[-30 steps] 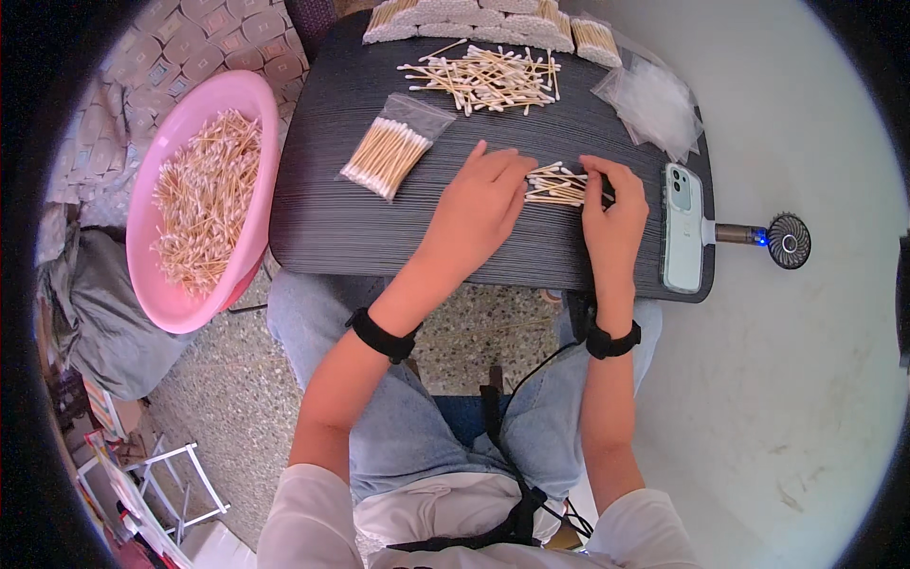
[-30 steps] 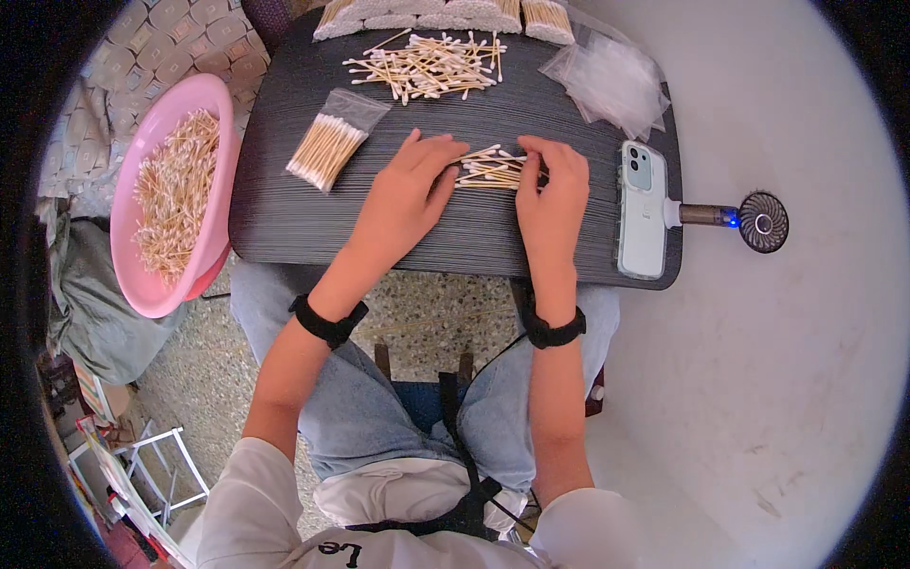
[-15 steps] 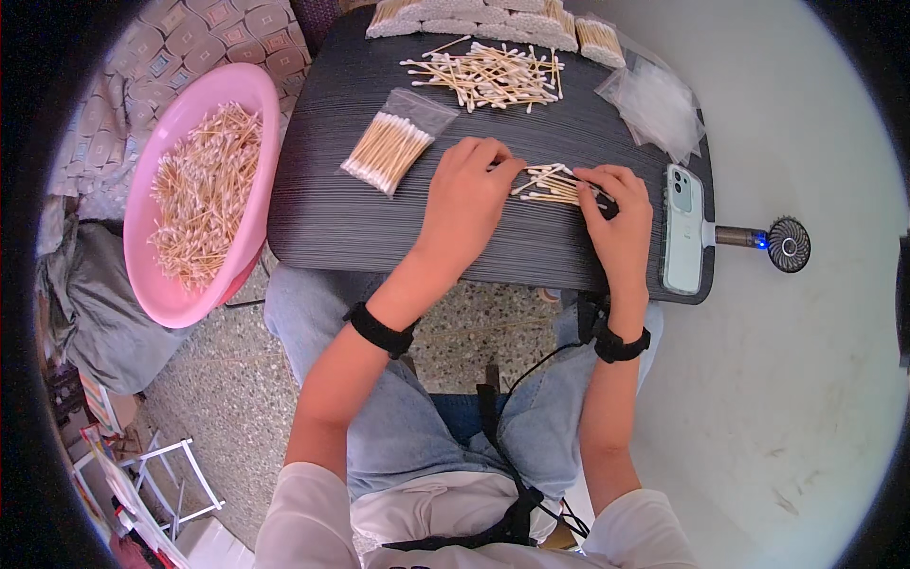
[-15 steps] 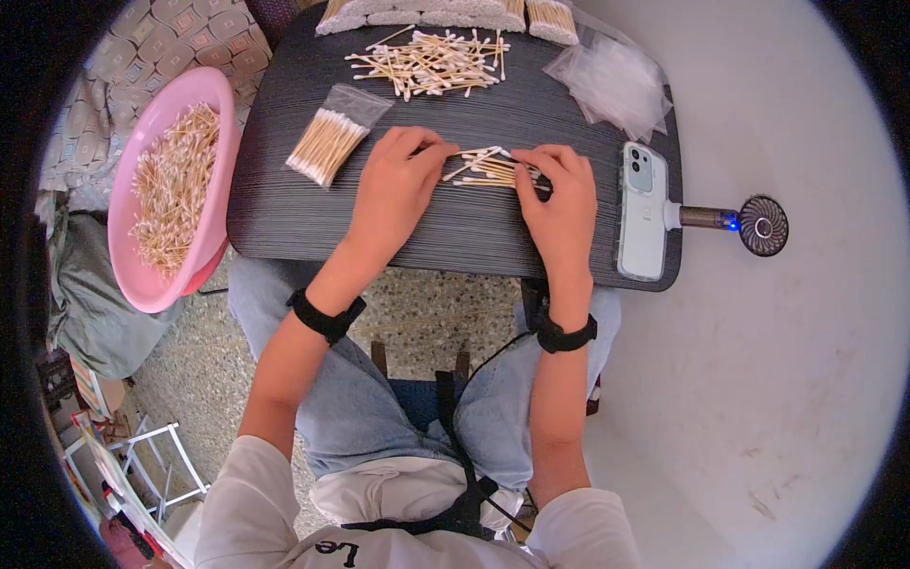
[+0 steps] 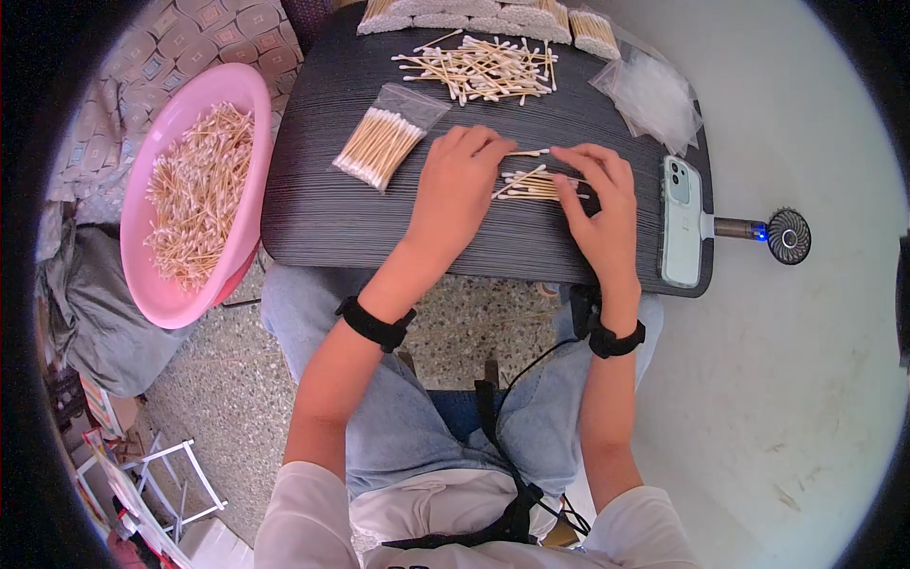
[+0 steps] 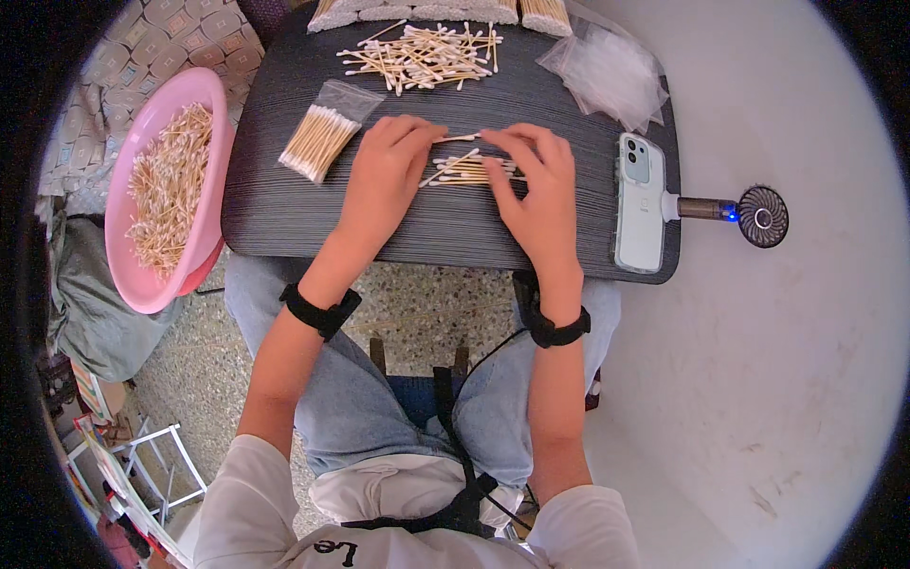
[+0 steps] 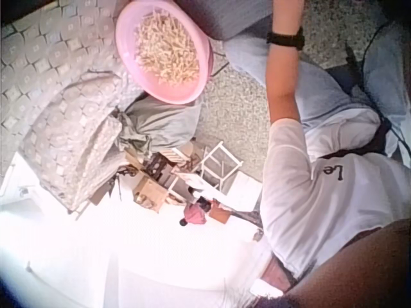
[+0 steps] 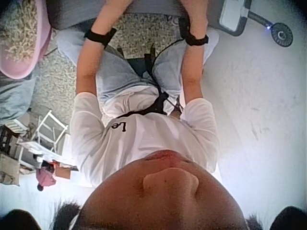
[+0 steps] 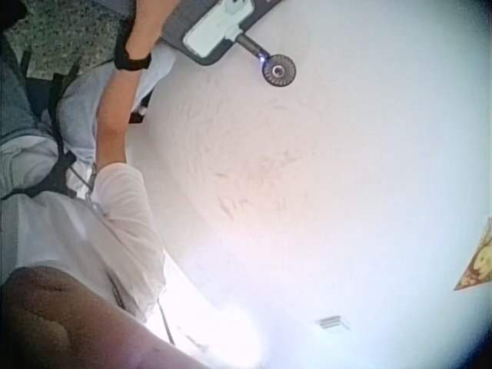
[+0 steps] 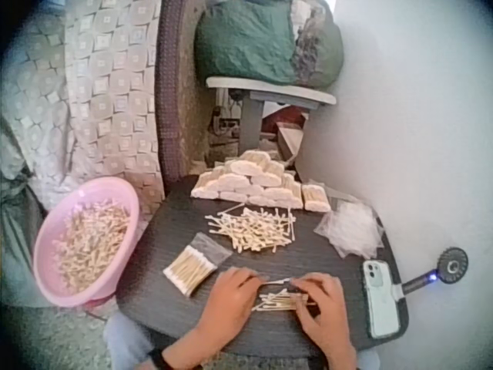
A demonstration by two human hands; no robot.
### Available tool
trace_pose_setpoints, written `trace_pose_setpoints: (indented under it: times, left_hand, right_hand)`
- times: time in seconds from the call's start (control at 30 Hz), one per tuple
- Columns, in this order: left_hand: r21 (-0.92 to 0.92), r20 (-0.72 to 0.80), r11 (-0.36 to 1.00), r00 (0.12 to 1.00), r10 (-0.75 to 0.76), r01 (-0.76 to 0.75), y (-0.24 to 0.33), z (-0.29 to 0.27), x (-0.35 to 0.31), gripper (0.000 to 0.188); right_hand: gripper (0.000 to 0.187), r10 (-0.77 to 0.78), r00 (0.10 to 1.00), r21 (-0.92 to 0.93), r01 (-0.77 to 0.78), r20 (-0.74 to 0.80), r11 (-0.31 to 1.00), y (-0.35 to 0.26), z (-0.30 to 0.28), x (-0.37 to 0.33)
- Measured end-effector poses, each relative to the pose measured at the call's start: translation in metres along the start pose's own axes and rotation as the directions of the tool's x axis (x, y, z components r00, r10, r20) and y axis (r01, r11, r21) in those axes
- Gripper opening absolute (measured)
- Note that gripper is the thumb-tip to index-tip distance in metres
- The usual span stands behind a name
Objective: Sorting cotton swabs and placing them into small plastic bags.
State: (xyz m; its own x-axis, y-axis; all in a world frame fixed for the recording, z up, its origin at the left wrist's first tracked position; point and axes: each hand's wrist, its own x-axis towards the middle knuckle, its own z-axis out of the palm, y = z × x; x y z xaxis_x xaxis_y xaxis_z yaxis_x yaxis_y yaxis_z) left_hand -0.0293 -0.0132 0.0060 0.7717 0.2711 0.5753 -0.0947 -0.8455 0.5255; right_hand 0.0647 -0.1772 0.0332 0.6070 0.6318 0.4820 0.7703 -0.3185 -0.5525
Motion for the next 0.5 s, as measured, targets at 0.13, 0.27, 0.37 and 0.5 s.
trace_pose_setpoints:
  times: [0.13, 0.27, 0.37, 0.5]
  left_hand:
    - [-0.031, -0.017, 0.999, 1.0, -0.011, 0.011, 0.0004, 0.0, -0.0003, 0.028]
    - [-0.065, 0.004, 0.998, 1.0, -0.002, 0.002, 0.0003, -0.0028, 0.0003, 0.032]
    - [-0.122, 0.105, 0.992, 0.994, -0.01, 0.023, 0.0018, -0.0039, -0.0004, 0.035]
    - [-0.075, 0.085, 0.996, 0.995, 0.056, -0.05, 0.0033, -0.001, -0.0036, 0.036]
  right_hand:
    - [0.025, -0.182, 0.976, 0.01, 0.182, 0.118, 0.983, 0.0003, 0.0028, -0.001]
    - [0.025, -0.161, 0.975, 0.012, 0.161, 0.155, 0.987, 0.0068, 0.0063, -0.0038]
    - [0.025, -0.141, 0.979, 0.008, 0.142, 0.144, 0.99, 0.0076, 0.0073, -0.0048]
    - [0.025, -0.118, 0.987, 0.003, 0.118, 0.11, 0.993, 0.0032, 0.0095, -0.0035]
